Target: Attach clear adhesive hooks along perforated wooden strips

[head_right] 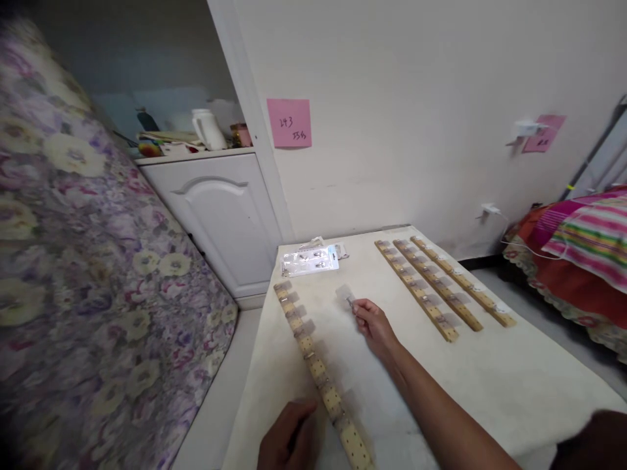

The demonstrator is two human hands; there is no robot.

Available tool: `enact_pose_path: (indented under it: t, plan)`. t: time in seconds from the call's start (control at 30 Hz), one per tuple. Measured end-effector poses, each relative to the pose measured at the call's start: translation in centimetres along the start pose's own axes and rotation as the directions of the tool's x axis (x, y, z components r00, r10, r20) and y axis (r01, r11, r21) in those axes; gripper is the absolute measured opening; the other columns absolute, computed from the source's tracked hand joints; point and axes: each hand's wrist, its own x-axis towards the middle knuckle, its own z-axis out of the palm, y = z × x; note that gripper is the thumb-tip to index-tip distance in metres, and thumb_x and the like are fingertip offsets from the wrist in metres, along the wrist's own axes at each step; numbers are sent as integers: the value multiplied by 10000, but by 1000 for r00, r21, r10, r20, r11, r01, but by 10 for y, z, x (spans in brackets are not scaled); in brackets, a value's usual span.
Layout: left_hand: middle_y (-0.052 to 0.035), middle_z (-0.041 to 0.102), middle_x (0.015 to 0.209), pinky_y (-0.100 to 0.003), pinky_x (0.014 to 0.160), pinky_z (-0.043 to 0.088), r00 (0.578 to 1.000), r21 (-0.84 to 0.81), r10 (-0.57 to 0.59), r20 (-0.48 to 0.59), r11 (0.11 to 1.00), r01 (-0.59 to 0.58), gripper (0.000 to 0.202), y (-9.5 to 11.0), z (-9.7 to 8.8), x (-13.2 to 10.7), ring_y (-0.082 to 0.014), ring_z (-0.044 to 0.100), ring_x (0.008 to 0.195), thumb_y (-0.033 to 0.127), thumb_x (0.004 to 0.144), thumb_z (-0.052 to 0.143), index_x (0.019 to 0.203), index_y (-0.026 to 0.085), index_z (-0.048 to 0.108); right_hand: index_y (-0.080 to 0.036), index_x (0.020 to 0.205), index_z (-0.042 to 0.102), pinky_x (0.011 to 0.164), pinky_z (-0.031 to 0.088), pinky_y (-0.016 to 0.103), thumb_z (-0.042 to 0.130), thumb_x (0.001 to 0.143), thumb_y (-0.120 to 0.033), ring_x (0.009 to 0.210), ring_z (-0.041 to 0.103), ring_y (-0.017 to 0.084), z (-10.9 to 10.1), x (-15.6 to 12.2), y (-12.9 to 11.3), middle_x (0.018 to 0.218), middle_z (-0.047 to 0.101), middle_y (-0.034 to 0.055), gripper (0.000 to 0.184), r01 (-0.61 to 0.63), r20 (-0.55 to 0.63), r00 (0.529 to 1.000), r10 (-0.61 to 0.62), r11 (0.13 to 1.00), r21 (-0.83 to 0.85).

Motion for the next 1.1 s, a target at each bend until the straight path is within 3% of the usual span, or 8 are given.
enact_pose_path:
  t: [0.2, 0.33, 0.4, 0.5, 0.67, 0.83, 0.97, 1.1]
  plan:
    - [-48, 672, 863, -278, 719, 496, 996, -95, -94, -8, 991, 92, 314, 47, -6, 0, -202, 617, 807, 468, 813, 545, 888, 200, 690, -183, 734, 544, 405, 194, 187, 712, 674, -365, 461, 307, 54, -11, -76, -25, 592, 417, -63, 255, -70, 54, 997, 62, 985, 158]
    - [-54, 650, 914, -258, 696, 475, 984, -227, -175, -19, 960, 166, 354, 84, 20, -5, -181, 595, 821, 464, 839, 517, 1015, 192, 660, -180, 716, 537, 414, 161, 191, 732, 676, -322, 444, 244, 42, -3, -124, -34, 572, 399, -74, 244, -183, 179, 975, 134, 938, 294]
    - [-46, 627, 887, -247, 620, 455, 974, -321, -226, -1, 923, 214, 394, 98, 36, -9, -146, 563, 697, 494, 837, 506, 1028, 177, 640, -178, 709, 537, 415, 147, 196, 723, 695, -331, 430, 215, 42, 1, -142, -35, 526, 369, -86, 242, -217, 228, 962, 153, 932, 290]
    - [23, 509, 623, -222, 553, 388, 967, -394, -252, 42, 885, 248, 382, 109, 53, -18, -115, 469, 576, 517, 854, 472, 821, 162, 609, -176, 706, 537, 414, 137, 205, 705, 720, -352, 412, 200, 44, 4, -164, -33, 468, 339, -98, 243, -221, 265, 951, 158, 948, 230]
    - [58, 422, 542, -214, 535, 321, 954, -447, -293, 65, 846, 291, 375, 112, 59, -39, -98, 396, 544, 519, 841, 500, 692, 175, 519, -188, 668, 479, 404, 143, 199, 682, 731, -394, 395, 214, 39, -5, -187, -22, 459, 364, -99, 296, -207, 291, 943, 160, 968, 140]
    - [67, 393, 523, -212, 508, 280, 937, -409, -332, 111, 844, 347, 440, 103, 54, -63, -89, 358, 511, 580, 800, 519, 621, 180, 472, -191, 764, 520, 375, 184, 184, 702, 690, -444, 387, 258, 34, -32, -194, -23, 534, 417, -92, 321, -181, 416, 881, 227, 972, -147]
    - [72, 384, 482, -213, 487, 244, 899, -319, -336, 280, 851, 417, 454, 85, 53, -80, -87, 331, 480, 597, 787, 514, 604, 184, 464, -179, 906, 556, 408, 227, 187, 628, 768, -435, 436, 319, 47, -46, -192, -27, 597, 435, -76, 300, -93, 403, 889, 217, 948, -305]
    - [70, 376, 497, -213, 505, 237, 866, -250, -333, 373, 862, 440, 433, 69, 51, -87, -85, 330, 502, 556, 786, 524, 581, 179, 457, -155, 797, 548, 475, 257, 192, 618, 784, -332, 526, 370, 64, -46, -191, -23, 606, 451, -58, 190, -5, 450, 874, 182, 930, -367]
